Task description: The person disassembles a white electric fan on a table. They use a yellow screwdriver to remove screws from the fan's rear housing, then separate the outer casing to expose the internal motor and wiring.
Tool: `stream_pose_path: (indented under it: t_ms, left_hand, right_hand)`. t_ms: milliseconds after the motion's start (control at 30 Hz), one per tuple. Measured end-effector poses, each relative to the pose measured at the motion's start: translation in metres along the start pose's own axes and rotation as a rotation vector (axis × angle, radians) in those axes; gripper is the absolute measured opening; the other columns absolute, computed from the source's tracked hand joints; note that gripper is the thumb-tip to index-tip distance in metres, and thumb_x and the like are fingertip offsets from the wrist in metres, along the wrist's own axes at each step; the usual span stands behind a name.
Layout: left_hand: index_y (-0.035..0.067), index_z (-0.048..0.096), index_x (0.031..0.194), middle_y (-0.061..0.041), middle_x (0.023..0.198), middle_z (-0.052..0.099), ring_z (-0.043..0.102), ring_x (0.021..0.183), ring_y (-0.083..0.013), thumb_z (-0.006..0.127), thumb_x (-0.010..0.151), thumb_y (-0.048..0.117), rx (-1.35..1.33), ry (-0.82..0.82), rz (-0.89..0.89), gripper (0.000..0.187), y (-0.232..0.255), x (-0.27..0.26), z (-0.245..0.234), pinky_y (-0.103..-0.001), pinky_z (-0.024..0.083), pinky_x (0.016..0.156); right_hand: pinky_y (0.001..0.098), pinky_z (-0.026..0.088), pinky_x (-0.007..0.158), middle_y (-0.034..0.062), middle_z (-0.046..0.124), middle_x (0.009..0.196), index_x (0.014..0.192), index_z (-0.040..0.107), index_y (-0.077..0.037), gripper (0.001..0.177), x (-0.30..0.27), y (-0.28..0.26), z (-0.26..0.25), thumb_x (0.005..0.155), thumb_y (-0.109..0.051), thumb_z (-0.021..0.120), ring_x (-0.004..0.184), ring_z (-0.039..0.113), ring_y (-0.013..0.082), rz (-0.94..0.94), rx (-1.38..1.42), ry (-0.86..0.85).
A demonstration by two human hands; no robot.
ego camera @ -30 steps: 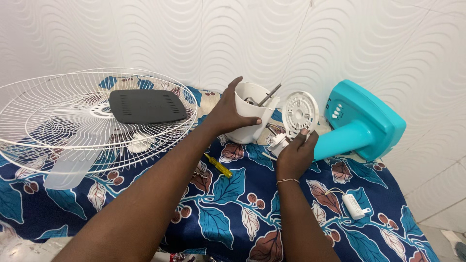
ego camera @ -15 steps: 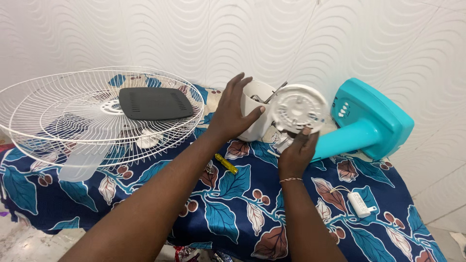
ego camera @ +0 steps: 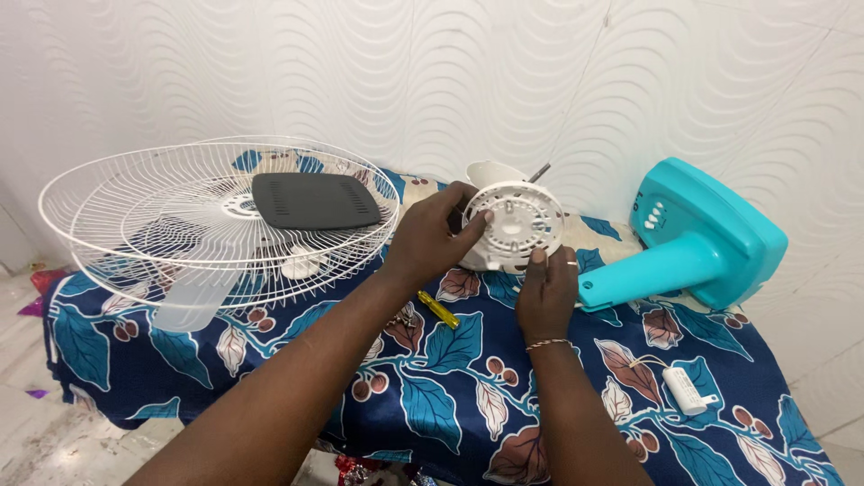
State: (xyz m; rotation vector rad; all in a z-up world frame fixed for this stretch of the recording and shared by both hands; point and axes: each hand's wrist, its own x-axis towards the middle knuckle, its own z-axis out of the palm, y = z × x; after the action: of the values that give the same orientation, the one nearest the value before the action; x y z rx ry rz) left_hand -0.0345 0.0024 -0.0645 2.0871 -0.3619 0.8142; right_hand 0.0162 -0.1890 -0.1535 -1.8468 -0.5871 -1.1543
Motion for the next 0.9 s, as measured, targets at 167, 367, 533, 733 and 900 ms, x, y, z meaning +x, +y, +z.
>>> stream_pose_path:
  t_ms: [167, 367, 533, 733, 900]
  left_hand:
    - [0.007, 0.063, 0.114, -0.008, 0.083, 0.072, 0.076, 0.068, -0.0188, 0.064, 0.099, 0.027, -0.015, 0.085, 0.013, 0.025, 0.012, 0.016, -0.022, -0.034, 0.060, 0.059]
    - [0.006, 0.060, 0.120, -0.016, 0.071, 0.071, 0.072, 0.057, -0.0261, 0.065, 0.095, 0.018, 0.160, 0.249, -0.130, 0.028, 0.025, 0.039, -0.083, -0.038, 0.054, 0.055]
    - [0.005, 0.056, 0.124, -0.013, 0.079, 0.072, 0.075, 0.055, -0.0247, 0.060, 0.093, 0.014, 0.078, 0.186, -0.437, 0.032, 0.012, 0.041, -0.143, -0.037, 0.058, 0.047]
    - [0.002, 0.059, 0.122, -0.022, 0.094, 0.075, 0.076, 0.062, -0.0268, 0.064, 0.097, 0.021, 0.167, 0.161, -0.626, 0.032, -0.043, 0.025, -0.171, -0.035, 0.061, 0.052]
    - [0.002, 0.073, 0.114, -0.020, 0.100, 0.076, 0.071, 0.078, -0.0266, 0.079, 0.091, 0.034, 0.578, -0.006, -0.437, 0.040, -0.088, 0.025, -0.167, -0.038, 0.056, 0.069]
  right_hand:
    - [0.0465, 0.039, 0.092, 0.0099, 0.068, 0.092, 0.105, 0.065, -0.005, 0.046, 0.002, 0.000, 0.000, 0.109, -0.045, 0.044, 0.095, 0.056, 0.0297, -0.070, -0.043, -0.055]
    - [0.0489, 0.032, 0.102, 0.0097, 0.068, 0.099, 0.106, 0.066, -0.008, 0.040, 0.002, -0.008, -0.002, 0.112, -0.041, 0.044, 0.104, 0.054, 0.0305, -0.057, -0.136, -0.021]
    - [0.0500, 0.030, 0.103, 0.0092, 0.069, 0.102, 0.105, 0.066, -0.009, 0.035, 0.001, -0.007, 0.001, 0.112, -0.036, 0.045, 0.107, 0.054, 0.0312, -0.046, -0.176, -0.013]
    - [0.0532, 0.029, 0.104, 0.0084, 0.070, 0.101, 0.105, 0.067, -0.009, 0.033, -0.002, -0.001, 0.002, 0.111, -0.033, 0.046, 0.107, 0.054, 0.0321, -0.019, -0.199, -0.034]
    - [0.0548, 0.030, 0.104, 0.0092, 0.069, 0.096, 0.105, 0.068, -0.010, 0.032, -0.003, 0.002, 0.003, 0.111, -0.033, 0.046, 0.109, 0.055, 0.0330, 0.007, -0.232, -0.048]
